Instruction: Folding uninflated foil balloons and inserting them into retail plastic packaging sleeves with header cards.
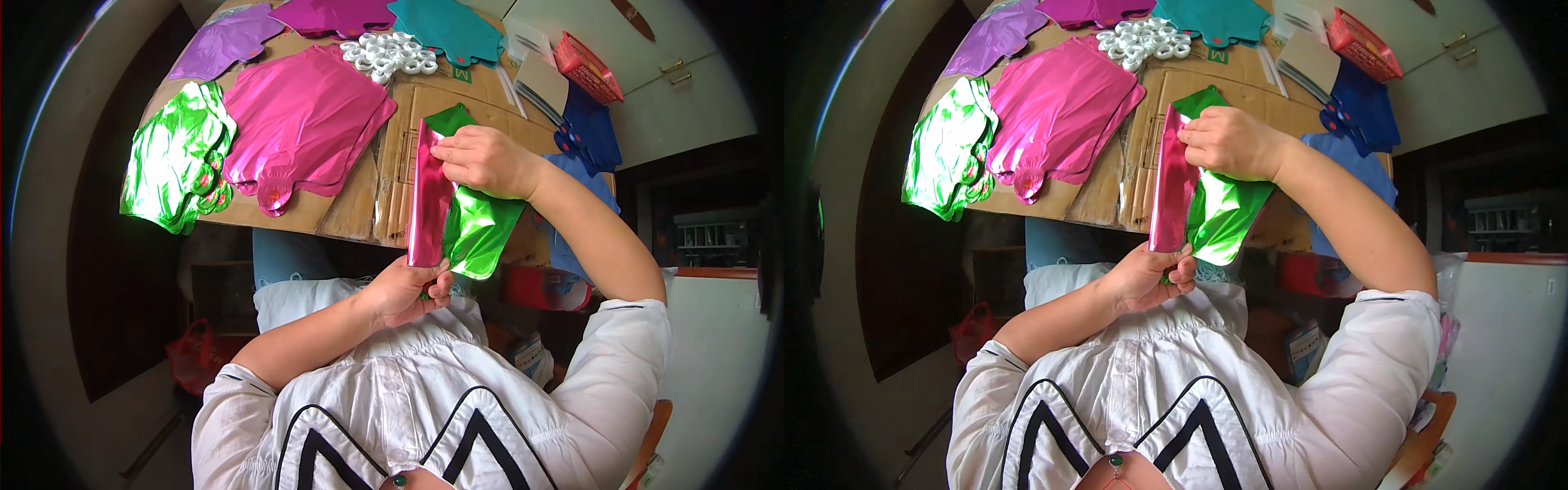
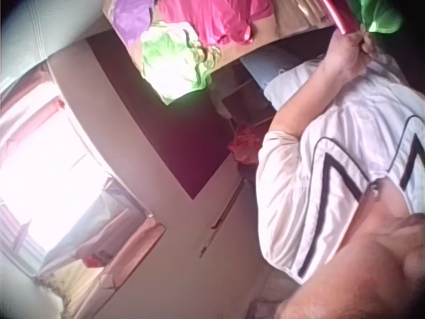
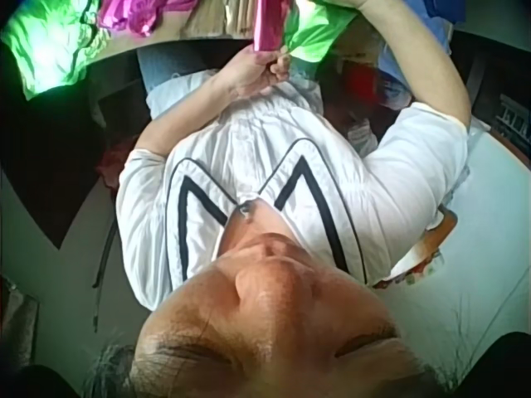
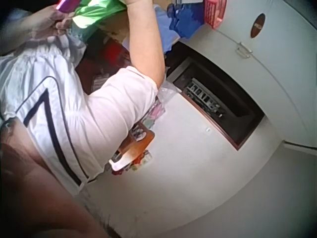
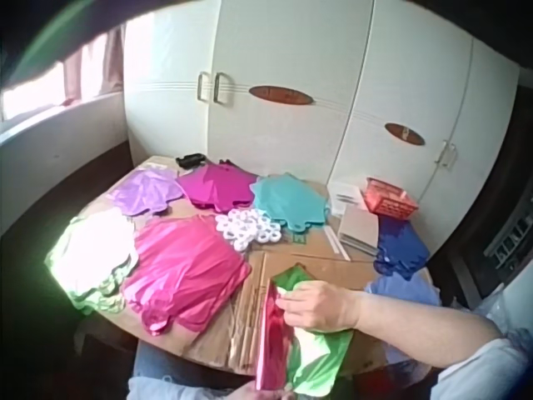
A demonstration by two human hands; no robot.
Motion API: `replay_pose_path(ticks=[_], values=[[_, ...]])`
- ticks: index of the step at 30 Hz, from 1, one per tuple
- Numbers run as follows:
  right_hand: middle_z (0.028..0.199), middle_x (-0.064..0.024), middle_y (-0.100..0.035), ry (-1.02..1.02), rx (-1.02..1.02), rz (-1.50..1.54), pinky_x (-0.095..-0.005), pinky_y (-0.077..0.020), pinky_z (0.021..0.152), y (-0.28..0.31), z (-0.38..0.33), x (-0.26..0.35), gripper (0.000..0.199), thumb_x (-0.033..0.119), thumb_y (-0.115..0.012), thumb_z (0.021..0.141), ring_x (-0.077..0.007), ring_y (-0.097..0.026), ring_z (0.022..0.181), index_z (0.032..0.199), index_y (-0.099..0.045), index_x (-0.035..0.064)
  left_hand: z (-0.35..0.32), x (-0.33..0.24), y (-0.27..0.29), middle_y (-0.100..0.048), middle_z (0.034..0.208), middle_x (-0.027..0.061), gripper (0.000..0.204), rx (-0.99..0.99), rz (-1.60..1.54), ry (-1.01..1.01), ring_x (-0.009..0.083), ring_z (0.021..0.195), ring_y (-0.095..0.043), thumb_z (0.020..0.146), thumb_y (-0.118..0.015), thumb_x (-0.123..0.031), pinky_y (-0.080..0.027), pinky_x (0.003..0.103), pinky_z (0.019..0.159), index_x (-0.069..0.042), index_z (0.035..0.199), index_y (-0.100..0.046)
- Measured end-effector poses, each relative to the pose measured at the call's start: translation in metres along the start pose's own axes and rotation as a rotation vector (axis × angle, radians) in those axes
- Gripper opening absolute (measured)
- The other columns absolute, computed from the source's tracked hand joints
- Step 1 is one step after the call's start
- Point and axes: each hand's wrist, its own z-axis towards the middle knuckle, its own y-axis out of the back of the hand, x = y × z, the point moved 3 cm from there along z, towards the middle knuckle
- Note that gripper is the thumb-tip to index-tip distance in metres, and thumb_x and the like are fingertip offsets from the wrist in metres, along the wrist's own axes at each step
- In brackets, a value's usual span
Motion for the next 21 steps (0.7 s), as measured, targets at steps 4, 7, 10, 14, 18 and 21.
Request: replay_pose_path(ticks=[4, 7, 10, 14, 18, 21], values=[[0.105, -0.0109, -0.069, -0.002, 0.009, 0.028, -0.0360, -0.0529, 0.081, 0.001, 0.001, -0.002, 0.010, 0.013, -0.063, 0.074, -0.0238, -0.066, 0.093, 0.080, -0.064, 0.0044, 0.003, 0.002, 0.007, -0.051, 0.075, 0.0034, 0.012, 0.044, -0.057, -0.003, 0.0120, 0.063, -0.043, 0.100, -0.050, -0.012, -0.042, 0.031, 0.065, -0.005, 0.089, -0.049], [0.103, -0.0100, -0.069, -0.006, -0.041, 0.022, -0.0349, -0.0522, 0.080, -0.001, 0.000, -0.001, 0.009, 0.013, -0.062, 0.074, -0.0224, -0.066, 0.091, 0.079, -0.062, 0.0053, 0.003, 0.002, 0.004, -0.047, 0.072, 0.0009, 0.018, 0.016, -0.021, 0.001, 0.0107, 0.062, -0.041, 0.100, -0.049, -0.015, -0.040, 0.030, 0.066, -0.006, 0.085, -0.048], [0.099, -0.0078, -0.068, 0.002, -0.096, -0.004, -0.0331, -0.0509, 0.078, -0.002, 0.002, 0.000, 0.006, 0.013, -0.059, 0.074, -0.0196, -0.065, 0.089, 0.075, -0.058, 0.0071, 0.003, 0.002, 0.004, -0.047, 0.072, 0.0005, 0.017, 0.005, -0.020, 0.008, 0.0103, 0.062, -0.040, 0.101, -0.049, -0.015, -0.039, 0.029, 0.067, -0.006, 0.086, -0.048], [0.098, -0.0070, -0.068, -0.006, -0.089, -0.003, -0.0329, -0.0508, 0.077, -0.002, 0.002, 0.000, 0.006, 0.013, -0.059, 0.074, -0.0191, -0.065, 0.088, 0.075, -0.058, 0.0073, 0.004, 0.002, 0.006, -0.048, 0.072, 0.0010, 0.017, 0.008, -0.034, 0.022, 0.0106, 0.063, -0.040, 0.100, -0.050, -0.015, -0.040, 0.029, 0.066, -0.006, 0.086, -0.048], [0.095, -0.0062, -0.068, -0.009, -0.090, -0.004, -0.0325, -0.0507, 0.076, -0.004, 0.002, 0.000, 0.006, 0.013, -0.059, 0.074, -0.0186, -0.065, 0.087, 0.073, -0.058, 0.0077, 0.008, 0.004, 0.012, -0.051, 0.075, 0.0023, 0.016, 0.090, -0.059, 0.014, 0.0128, 0.065, -0.046, 0.100, -0.049, -0.016, -0.043, 0.031, 0.069, -0.005, 0.089, -0.050], [0.092, -0.0051, -0.066, -0.013, -0.108, 0.016, -0.0322, -0.0503, 0.075, -0.006, 0.002, -0.001, 0.005, 0.013, -0.059, 0.073, -0.0184, -0.064, 0.085, 0.072, -0.057, 0.0083, 0.000, -0.001, 0.010, -0.060, 0.087, 0.0070, 0.022, 0.124, 0.006, 0.127, 0.0183, 0.077, -0.058, 0.100, -0.051, -0.022, -0.047, 0.034, 0.078, -0.001, 0.100, -0.056]])
